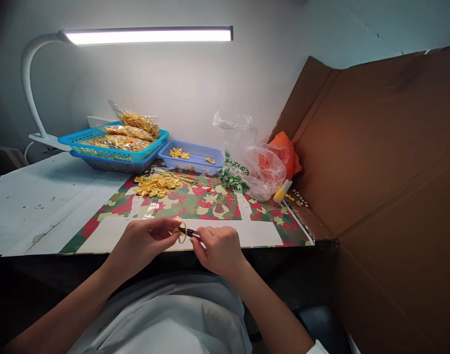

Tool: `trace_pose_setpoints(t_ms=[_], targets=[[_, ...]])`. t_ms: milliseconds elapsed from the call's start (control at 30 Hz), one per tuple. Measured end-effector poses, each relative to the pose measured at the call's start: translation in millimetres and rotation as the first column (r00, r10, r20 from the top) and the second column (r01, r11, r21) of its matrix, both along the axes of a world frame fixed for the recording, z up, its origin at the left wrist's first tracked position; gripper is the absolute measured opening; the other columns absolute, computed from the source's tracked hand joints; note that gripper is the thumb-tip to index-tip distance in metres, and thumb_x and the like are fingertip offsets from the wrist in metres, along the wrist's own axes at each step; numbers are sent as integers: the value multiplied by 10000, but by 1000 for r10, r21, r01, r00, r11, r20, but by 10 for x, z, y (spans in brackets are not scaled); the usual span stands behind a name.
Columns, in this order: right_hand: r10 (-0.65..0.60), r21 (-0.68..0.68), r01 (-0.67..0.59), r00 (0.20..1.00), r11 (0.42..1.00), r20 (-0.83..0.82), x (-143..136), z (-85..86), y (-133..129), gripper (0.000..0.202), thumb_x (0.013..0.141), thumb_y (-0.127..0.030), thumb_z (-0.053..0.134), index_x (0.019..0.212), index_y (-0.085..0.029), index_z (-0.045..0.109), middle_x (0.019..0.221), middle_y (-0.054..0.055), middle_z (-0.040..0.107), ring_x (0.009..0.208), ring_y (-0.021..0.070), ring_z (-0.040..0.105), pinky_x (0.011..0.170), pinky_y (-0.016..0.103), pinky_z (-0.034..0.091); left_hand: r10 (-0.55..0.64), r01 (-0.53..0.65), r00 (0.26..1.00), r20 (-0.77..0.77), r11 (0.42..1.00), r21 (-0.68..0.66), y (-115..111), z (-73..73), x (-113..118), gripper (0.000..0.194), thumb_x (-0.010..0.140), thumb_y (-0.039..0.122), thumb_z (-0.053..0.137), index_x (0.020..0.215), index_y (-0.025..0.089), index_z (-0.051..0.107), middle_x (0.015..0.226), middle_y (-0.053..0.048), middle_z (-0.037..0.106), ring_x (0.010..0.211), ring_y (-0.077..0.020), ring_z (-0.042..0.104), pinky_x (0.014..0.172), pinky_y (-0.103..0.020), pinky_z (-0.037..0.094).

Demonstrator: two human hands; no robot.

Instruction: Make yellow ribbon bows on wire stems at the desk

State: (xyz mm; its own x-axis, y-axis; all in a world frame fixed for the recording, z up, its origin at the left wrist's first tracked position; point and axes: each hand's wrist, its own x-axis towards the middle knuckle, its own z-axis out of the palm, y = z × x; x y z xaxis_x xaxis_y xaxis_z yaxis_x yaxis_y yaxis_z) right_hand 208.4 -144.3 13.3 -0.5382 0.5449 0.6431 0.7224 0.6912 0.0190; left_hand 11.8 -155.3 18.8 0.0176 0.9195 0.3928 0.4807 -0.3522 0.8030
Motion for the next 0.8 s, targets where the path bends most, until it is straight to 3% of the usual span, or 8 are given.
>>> trace_pose_setpoints(t_ms=[600,700,800], targets=[[14,-13,-13,1000,1000,4,-16,-13,0,195,890,-277,514,763,-182,627,560,-11,622,473,109,467,532,273,226,-18,18,1000,-10,1000,-13,6,-8,-7,141,726,293,660,807,195,723,683,1,736,575,-162,671,557,-246,519],[33,-29,-35,997,999,-66,8,-18,14,181,879,-294,525,781,-182,628,577,-6,632,485,110,490,536,262,259,-18,18,1000,0,1000,-23,8,-11,-18,142,725,290,669,812,191,721,657,6,717,556,-147,645,552,-236,510],[-4,-154,-35,969,987,-246,62,-10,54,177,841,-343,558,769,-185,594,575,-16,605,482,103,480,524,242,299,-65,68,995,74,997,-44,15,-9,-38,151,750,295,662,841,184,709,676,2,699,573,-135,624,556,-225,511]])
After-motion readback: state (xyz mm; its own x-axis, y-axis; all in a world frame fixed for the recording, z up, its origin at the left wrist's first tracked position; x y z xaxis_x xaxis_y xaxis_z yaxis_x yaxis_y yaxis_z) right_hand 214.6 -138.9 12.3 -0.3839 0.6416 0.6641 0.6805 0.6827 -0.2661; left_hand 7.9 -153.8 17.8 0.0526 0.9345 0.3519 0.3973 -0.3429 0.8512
